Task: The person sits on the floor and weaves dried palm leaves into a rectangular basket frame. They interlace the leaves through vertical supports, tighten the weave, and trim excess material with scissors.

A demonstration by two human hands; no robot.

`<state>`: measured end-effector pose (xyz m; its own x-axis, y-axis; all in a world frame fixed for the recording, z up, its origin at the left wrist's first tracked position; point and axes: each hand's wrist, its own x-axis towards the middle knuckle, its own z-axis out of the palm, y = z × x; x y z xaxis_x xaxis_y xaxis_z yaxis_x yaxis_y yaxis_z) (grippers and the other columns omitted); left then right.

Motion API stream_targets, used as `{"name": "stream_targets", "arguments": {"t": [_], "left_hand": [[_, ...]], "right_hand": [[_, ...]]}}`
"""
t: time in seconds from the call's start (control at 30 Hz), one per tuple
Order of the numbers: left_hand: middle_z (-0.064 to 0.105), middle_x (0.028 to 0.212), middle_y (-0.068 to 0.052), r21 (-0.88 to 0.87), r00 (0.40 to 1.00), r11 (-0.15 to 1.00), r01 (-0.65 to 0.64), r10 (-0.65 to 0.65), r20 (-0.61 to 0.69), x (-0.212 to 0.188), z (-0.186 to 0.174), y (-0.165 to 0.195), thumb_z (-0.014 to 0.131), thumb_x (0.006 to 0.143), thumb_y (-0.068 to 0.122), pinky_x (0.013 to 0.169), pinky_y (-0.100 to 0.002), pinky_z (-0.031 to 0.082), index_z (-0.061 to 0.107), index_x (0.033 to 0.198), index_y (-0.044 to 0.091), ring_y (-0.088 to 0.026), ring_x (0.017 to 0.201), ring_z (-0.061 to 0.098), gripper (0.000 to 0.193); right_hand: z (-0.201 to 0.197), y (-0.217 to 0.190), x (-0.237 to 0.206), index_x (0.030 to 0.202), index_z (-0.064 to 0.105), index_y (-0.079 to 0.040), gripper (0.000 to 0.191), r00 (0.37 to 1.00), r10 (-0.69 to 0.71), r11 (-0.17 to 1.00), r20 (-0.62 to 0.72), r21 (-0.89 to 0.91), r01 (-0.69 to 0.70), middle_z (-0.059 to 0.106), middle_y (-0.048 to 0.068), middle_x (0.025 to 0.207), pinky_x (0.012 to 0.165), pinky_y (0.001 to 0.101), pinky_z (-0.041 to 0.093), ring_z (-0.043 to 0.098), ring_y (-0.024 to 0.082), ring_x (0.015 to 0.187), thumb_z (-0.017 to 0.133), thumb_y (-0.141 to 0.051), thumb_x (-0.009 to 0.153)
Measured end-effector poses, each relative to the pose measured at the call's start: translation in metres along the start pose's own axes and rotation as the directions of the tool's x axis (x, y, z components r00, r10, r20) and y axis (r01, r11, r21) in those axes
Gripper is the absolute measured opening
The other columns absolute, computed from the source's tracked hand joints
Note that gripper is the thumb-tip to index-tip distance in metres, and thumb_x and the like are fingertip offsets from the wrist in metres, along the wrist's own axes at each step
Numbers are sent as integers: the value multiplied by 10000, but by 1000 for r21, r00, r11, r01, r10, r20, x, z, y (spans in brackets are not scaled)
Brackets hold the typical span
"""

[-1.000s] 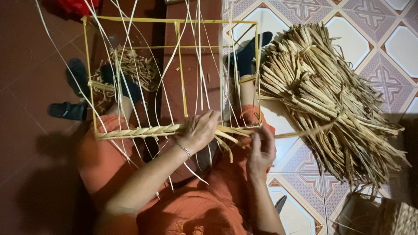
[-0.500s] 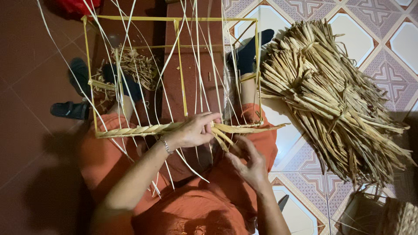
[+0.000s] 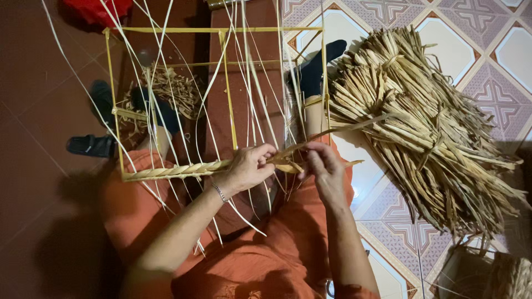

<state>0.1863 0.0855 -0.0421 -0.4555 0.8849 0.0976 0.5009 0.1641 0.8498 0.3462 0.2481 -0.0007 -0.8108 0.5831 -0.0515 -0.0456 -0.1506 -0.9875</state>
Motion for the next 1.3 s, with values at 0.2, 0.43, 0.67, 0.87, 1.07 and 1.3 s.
{"name": "stream_targets", "arguments": {"t": [0.2,0.43,0.67,0.87,1.07,1.3], "left_hand": [[634,612,6,-57,996,996,71,-68,57,-4,-8,9,706,914,126,407,-246,416,665,1048,64,-68,448,520,154],[657,658,3,1,989,991,132,-131,63,-1,-8,11,696,941,175,441,-297,451,612,970,70,-103,464,527,138],[684,924,-92,-299,995,952,-69,44,-90,-2,-3,5,612,923,-46,613,-249,622,590,1012,50,-121,713,642,132],[685,754,-15,-111,965,976,185,-202,-169,14,4,17,711,897,32,454,-241,542,605,895,63,-54,576,648,111],[675,675,-54,52,995,994,99,-99,-10,15,11,18,663,912,41,404,-280,490,695,861,52,-111,511,574,61],[583,1100,-40,58,989,996,-71,63,136,15,2,13,700,907,100,588,-258,563,726,1052,58,-144,686,608,154]], "right_hand": [[15,11,14,1196,667,35,244,970,-83,960,229,-243,140,669,49,1274,806,240,592,682,112,983,649,-6,956],[22,16,17,991,717,7,141,953,-224,737,205,-604,303,696,87,877,678,274,531,640,105,783,770,-15,862],[14,38,12,1010,655,1,77,996,-5,903,91,-428,44,658,36,845,683,261,513,591,95,747,692,-38,954],[4,36,3,1151,642,37,195,930,-246,882,274,-334,332,623,113,1293,935,276,503,607,160,1096,687,23,962],[15,32,0,1098,658,-3,188,983,-168,979,77,-107,176,657,92,1334,832,289,549,656,164,996,695,48,921],[17,33,0,829,529,-58,280,782,-622,553,37,-686,473,705,70,954,715,323,513,647,192,827,771,81,815]]}}
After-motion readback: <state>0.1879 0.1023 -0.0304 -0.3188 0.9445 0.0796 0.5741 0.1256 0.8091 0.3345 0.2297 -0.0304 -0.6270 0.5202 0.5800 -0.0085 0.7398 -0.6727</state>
